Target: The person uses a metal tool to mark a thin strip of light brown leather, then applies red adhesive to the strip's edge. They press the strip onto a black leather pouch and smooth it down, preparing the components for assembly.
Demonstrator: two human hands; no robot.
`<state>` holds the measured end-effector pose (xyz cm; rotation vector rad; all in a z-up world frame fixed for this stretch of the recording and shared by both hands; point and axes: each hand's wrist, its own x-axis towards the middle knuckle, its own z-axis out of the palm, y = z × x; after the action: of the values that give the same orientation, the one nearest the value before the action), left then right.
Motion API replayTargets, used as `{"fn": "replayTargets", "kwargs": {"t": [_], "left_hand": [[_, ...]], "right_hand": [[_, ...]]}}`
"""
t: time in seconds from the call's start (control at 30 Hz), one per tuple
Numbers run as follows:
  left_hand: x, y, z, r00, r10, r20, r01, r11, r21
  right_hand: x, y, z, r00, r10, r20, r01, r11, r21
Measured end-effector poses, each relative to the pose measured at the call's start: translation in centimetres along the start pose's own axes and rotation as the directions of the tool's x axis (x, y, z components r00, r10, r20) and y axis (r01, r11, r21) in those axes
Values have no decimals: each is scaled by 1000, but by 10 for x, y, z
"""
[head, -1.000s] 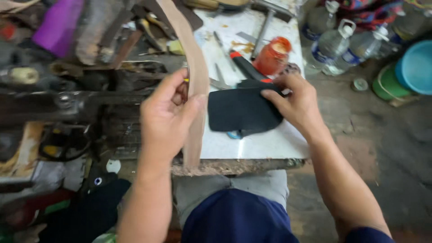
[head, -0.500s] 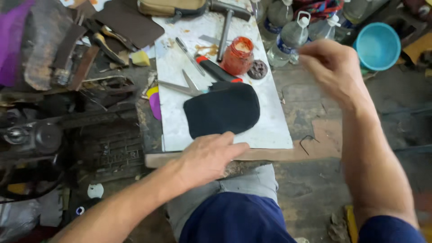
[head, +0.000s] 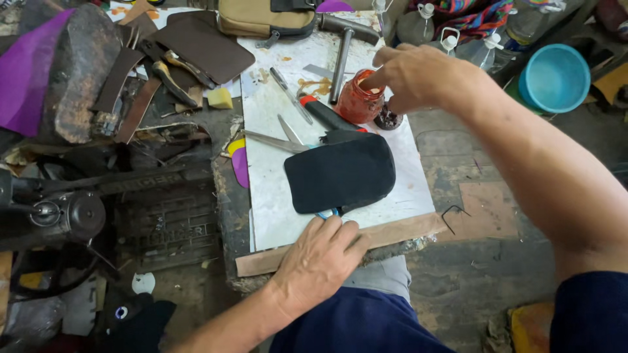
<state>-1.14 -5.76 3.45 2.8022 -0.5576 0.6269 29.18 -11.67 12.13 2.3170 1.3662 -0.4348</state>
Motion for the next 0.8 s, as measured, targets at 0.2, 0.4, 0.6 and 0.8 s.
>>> {"fn": "replayTargets", "kwargs": {"t": [0.2, 0.4, 0.6, 0.8], "left_hand": [[-4, 1, 2, 999, 15, -43, -17, 999, -44], [-9, 1, 2, 1000, 16, -24, -17, 999, -39], [-9, 2, 1, 998, 27, -61, -28, 999, -20], [-9, 2, 3, 998, 53, -43, -53, 998, 20]], "right_hand": [[5, -8, -6, 997, 49, 59, -49, 999, -17], [-28, 36, -4, 766, -223, -602, 488, 812, 320], [-48, 20, 19, 802, -162, -574, 385, 876, 290], [-63, 1, 29, 805, -88, -587, 379, 837, 394]]}}
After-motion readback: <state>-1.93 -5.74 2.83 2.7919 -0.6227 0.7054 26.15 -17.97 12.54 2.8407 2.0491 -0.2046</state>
